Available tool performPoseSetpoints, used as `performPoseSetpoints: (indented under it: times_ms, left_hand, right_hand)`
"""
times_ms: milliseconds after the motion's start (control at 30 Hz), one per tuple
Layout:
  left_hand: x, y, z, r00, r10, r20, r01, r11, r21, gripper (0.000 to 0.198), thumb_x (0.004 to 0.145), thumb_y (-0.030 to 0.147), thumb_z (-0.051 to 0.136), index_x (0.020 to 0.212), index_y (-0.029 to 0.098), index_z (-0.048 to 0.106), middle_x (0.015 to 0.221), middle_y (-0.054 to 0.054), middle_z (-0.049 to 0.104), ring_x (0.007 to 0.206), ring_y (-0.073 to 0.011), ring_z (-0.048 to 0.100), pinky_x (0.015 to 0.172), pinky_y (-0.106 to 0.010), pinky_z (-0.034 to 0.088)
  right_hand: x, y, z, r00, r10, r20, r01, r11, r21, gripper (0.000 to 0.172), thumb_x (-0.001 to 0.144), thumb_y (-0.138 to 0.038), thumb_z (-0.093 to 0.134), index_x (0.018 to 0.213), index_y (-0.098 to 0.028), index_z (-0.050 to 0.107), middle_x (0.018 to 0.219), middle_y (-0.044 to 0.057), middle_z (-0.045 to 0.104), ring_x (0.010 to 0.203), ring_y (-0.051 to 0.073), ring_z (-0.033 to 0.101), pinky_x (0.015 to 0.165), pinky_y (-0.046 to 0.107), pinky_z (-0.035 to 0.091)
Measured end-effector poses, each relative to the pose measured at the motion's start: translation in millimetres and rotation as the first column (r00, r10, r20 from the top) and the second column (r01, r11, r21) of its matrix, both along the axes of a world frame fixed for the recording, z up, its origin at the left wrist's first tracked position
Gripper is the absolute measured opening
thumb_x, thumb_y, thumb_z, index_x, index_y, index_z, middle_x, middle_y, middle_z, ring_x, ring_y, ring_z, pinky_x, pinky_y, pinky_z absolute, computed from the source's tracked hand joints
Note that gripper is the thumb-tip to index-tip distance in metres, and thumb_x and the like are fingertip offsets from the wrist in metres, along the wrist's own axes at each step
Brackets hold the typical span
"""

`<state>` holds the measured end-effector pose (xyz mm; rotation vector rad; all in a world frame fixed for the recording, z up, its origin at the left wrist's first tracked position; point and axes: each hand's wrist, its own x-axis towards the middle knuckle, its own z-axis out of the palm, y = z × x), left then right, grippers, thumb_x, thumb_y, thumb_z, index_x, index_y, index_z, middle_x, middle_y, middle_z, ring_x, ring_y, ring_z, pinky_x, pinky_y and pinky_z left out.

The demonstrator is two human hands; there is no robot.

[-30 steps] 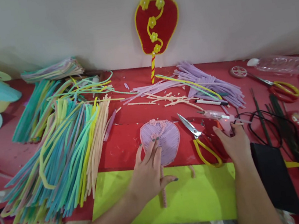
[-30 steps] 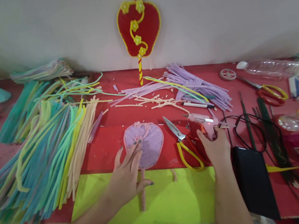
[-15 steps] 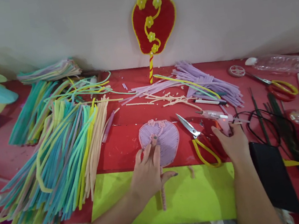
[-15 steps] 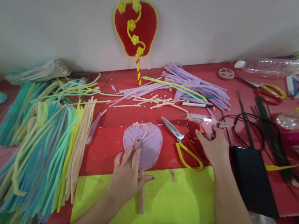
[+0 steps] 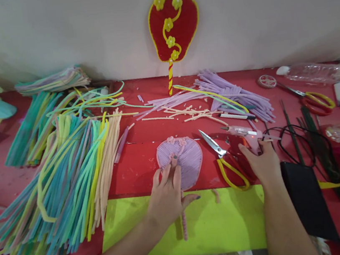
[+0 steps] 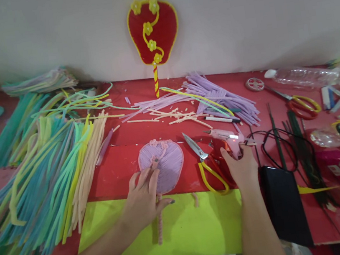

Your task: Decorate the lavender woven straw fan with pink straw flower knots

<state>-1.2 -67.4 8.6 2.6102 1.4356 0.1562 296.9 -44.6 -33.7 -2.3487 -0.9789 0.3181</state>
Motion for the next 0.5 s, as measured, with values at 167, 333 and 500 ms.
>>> performPoseSetpoints:
  times_ms: [167,333,500]
  left_hand:
    - [0,1,2.4,1.0,0.0,-0.009,0.0,1.0,-0.004,0.065,0.085,0.053,0.04,0.129,0.006,0.04,0.14,-0.019,0.038,0.125,-0.0287,0.038,0.098,-0.044,0.032]
    - [-1,3,2.4,1.0,0.003,0.019,-0.003,1.0,0.015,0.06,0.085,0.05,0.043,0.128,0.008,0.043,0.138,-0.018,0.041,0.122,-0.0279,0.04,0.099,-0.045,0.032]
    - [-6,4,2.2,0.997,-0.016,0.081,0.011,0.998,0.07,0.052,0.084,0.047,0.046,0.121,0.01,0.05,0.135,-0.017,0.045,0.12,-0.0278,0.043,0.099,-0.046,0.032]
  right_hand:
    - [1,1,15.5,0.999,-0.039,0.027,0.04,0.999,-0.018,0.067,0.059,-0.058,0.061,0.108,-0.013,0.056,0.086,0.006,0.057,0.074,0.02,0.051,0.076,0.037,0.042]
    - [12,11,38.9,0.994,0.037,0.099,-0.03,0.997,-0.065,0.06,0.061,-0.058,0.058,0.105,-0.017,0.057,0.086,0.008,0.059,0.073,0.022,0.052,0.073,0.039,0.042]
    - [17,32,33.3,0.978,0.175,0.115,-0.17,0.984,-0.053,0.06,0.062,-0.055,0.057,0.107,-0.015,0.056,0.089,0.007,0.058,0.078,0.022,0.053,0.076,0.037,0.043]
